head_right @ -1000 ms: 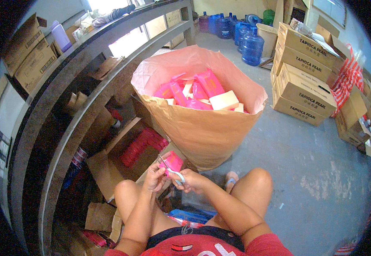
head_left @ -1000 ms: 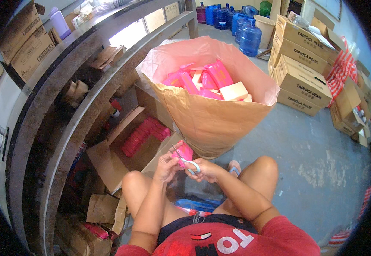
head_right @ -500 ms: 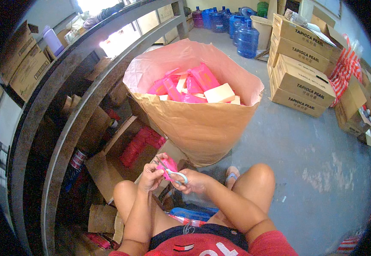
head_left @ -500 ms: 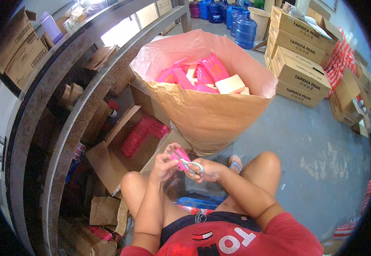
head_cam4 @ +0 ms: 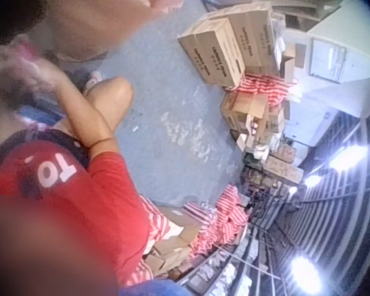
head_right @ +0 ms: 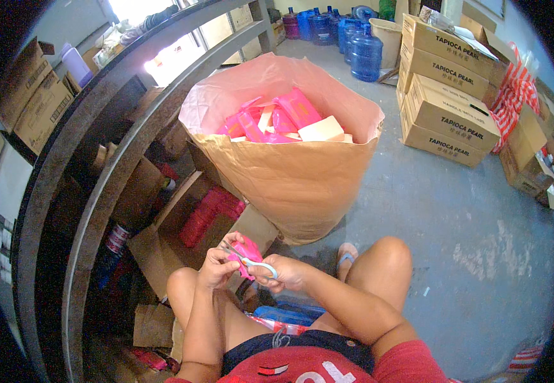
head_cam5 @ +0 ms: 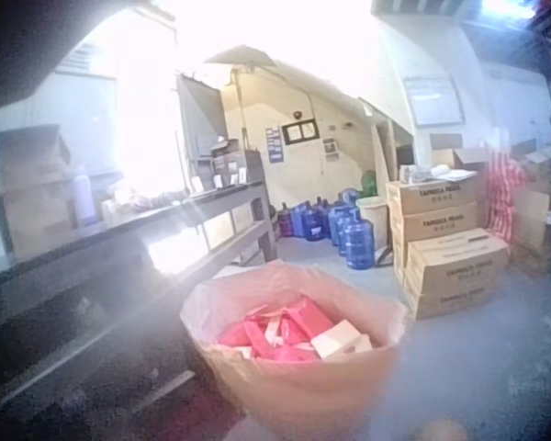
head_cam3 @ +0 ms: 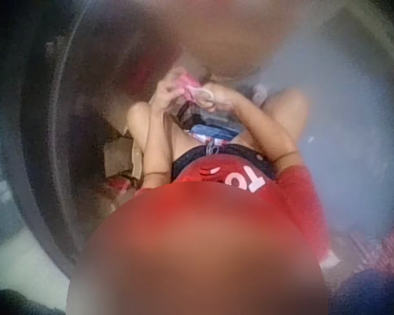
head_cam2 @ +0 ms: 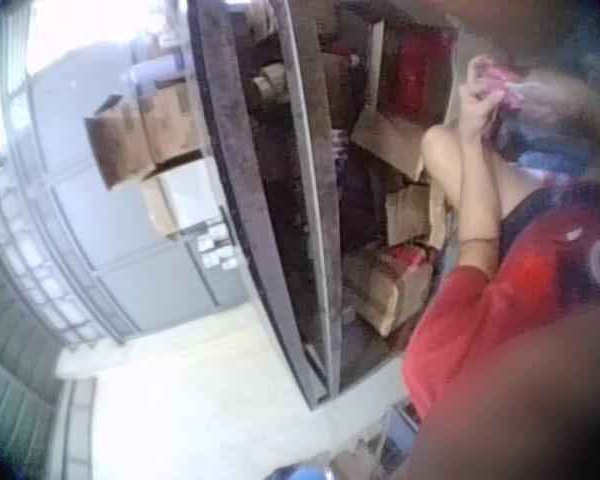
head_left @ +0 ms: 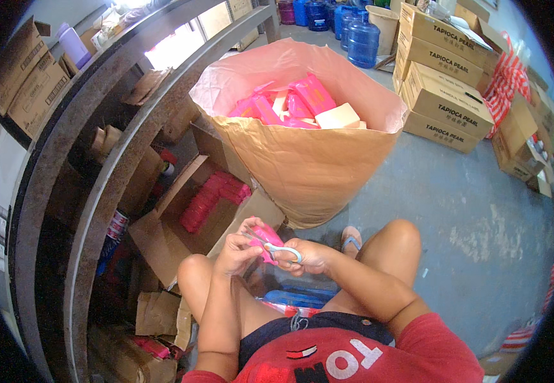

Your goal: The person sits on the floor and repeatedly picks up pink-wrapped packages from a large paper bag. Using scissors, they cut open each package and place the opened items into a cardboard box beside them. The process continues with multiple packages throughout the clip.

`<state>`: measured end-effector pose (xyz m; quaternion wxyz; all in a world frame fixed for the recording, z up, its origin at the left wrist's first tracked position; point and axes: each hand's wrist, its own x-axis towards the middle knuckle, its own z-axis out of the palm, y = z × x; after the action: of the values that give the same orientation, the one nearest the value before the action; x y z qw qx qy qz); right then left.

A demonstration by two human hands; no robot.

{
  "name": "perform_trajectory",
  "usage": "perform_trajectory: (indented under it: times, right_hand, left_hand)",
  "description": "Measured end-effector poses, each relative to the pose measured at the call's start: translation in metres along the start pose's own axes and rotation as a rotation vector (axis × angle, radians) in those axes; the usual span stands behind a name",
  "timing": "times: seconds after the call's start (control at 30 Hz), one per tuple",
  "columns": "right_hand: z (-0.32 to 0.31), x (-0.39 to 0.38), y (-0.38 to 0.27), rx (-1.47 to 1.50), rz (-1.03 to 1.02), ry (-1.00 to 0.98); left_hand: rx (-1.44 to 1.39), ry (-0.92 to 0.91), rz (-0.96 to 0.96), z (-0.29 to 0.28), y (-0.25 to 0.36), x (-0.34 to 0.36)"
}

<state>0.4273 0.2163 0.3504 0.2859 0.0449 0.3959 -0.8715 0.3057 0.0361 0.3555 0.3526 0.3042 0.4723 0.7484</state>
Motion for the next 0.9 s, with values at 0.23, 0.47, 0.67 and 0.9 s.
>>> perform_trajectory:
  times: [0.23,0.47,0.67,0.9]
  right_hand:
    - [0.005,-0.003,-0.002,-0.052,0.024,-0.052]
    - [0.025,-0.012,-0.011,-0.166,-0.085,-0.006]
    - [0.028,-0.055,-0.047,-0.271,-0.297,-0.283]
    - [0.02,-0.089,-0.08,-0.356,-0.442,-0.311]
  left_hand:
    - [0.17,0.009,0.084,-0.002,-0.001,-0.003]
    - [0.551,-0.122,0.112,0.006,0.019,-0.007]
    - [0.419,0.103,0.372,0.051,0.077,0.011]
    - [1.321,0.335,0.85,0.11,0.203,0.126]
